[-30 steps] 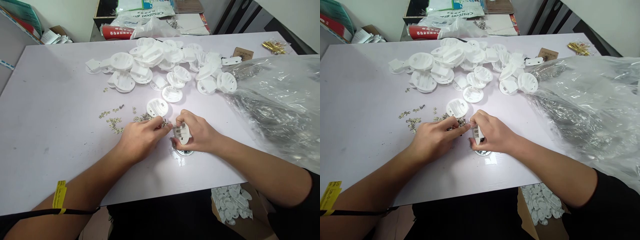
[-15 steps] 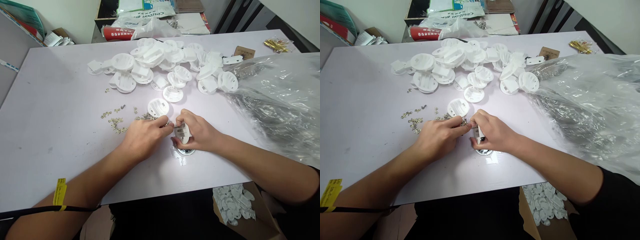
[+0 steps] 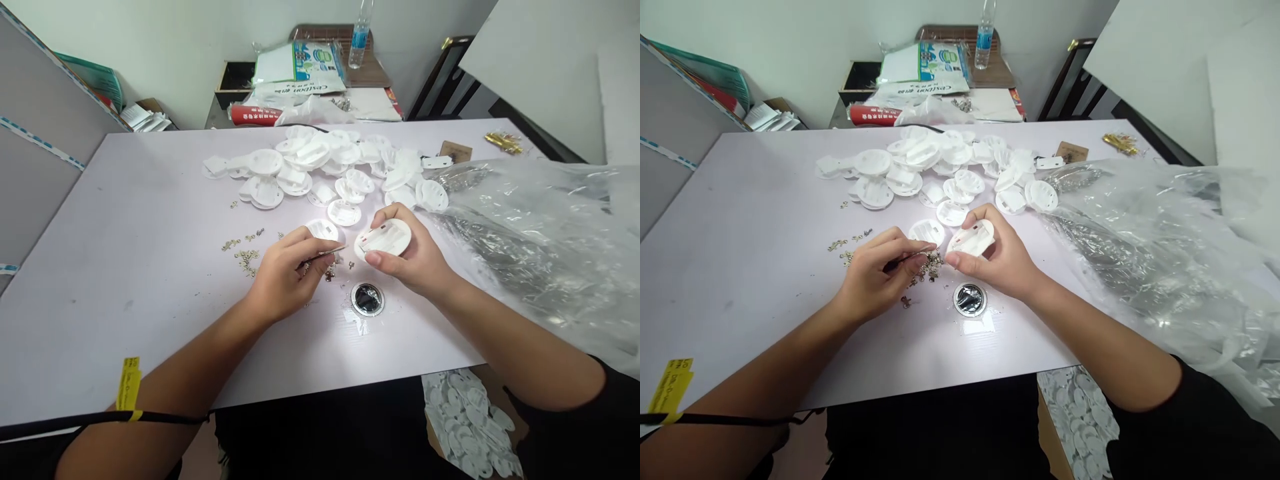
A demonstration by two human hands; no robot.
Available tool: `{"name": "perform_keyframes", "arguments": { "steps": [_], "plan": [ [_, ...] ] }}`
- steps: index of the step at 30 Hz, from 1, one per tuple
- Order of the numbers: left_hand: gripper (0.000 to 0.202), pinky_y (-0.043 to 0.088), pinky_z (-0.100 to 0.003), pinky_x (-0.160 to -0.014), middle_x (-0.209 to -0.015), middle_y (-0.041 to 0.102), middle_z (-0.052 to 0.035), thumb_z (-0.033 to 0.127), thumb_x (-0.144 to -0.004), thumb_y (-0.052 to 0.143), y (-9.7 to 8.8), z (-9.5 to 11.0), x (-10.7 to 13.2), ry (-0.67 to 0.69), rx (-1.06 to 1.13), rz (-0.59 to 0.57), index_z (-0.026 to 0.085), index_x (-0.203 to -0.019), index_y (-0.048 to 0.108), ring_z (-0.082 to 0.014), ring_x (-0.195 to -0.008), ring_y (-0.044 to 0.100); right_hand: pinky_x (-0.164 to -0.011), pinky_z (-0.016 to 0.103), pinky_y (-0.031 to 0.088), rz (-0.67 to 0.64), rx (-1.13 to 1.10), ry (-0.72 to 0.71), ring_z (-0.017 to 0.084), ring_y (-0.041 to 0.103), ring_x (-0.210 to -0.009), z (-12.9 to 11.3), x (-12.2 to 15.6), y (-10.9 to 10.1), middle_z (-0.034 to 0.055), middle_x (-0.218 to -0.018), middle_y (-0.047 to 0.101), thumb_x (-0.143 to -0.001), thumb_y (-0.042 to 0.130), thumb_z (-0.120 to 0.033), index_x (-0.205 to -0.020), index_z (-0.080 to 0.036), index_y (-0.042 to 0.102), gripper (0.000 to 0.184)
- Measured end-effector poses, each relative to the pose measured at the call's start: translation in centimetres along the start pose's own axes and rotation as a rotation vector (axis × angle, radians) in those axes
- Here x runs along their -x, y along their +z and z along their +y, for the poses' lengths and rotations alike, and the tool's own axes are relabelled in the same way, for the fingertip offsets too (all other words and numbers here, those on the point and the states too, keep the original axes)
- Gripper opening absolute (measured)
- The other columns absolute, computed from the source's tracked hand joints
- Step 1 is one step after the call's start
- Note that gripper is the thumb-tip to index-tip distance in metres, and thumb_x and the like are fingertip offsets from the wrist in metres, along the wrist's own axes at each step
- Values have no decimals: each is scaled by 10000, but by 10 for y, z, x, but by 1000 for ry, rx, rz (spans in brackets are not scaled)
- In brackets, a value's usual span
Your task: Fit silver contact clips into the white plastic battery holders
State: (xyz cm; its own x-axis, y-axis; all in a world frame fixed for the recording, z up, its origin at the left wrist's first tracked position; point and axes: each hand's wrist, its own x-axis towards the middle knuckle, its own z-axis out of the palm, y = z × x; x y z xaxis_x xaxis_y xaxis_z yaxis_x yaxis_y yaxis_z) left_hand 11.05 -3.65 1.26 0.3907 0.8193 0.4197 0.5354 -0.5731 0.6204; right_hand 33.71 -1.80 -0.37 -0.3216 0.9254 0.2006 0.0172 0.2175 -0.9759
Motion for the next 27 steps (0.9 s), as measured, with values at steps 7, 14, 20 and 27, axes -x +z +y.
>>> {"name": "perform_keyframes", "arguments": {
  "steps": [7, 14, 20, 27],
  "plan": [
    [187, 507, -245, -625, -951, 597, -59, 295, -871, 725, -8, -17, -3, -34, 394, 53, 189, -1024, 707, -127, -801, 609, -546, 246, 449, -94, -469, 280, 112, 596, -587, -20, -25, 48, 10, -787, 641, -787, 662, -714, -904, -208, 483, 549],
    [218, 555, -283, -639, -919, 618, -45, 320, -834, 764, -15, -23, -2, -144, 725, 35, 156, -895, 634, -139, -720, 668, -490, 250, 434, -124, -440, 268, 132, 585, -565, -9, -35, 67, 34, -678, 623, -832, 450, -829, -873, -178, 566, 663],
    [255, 290, -178, -430, -704, 534, 33, 368, -837, 760, -19, -26, -2, -357, 946, -30, 172, -884, 603, -19, -467, 379, -477, 226, 411, -102, -280, 98, 87, 520, -515, 8, -25, 57, -25, -624, 568, -924, 534, -649, -922, -177, 560, 473],
    [243, 293, -196, -468, -763, 556, 14, 325, -798, 801, -18, -33, -2, -336, 938, -53, 164, -863, 630, -26, -523, 397, -443, 214, 382, -141, -215, -15, 82, 519, -490, 14, -25, 48, -21, -586, 572, -941, 544, -606, -911, -162, 578, 446]
  ]
}}
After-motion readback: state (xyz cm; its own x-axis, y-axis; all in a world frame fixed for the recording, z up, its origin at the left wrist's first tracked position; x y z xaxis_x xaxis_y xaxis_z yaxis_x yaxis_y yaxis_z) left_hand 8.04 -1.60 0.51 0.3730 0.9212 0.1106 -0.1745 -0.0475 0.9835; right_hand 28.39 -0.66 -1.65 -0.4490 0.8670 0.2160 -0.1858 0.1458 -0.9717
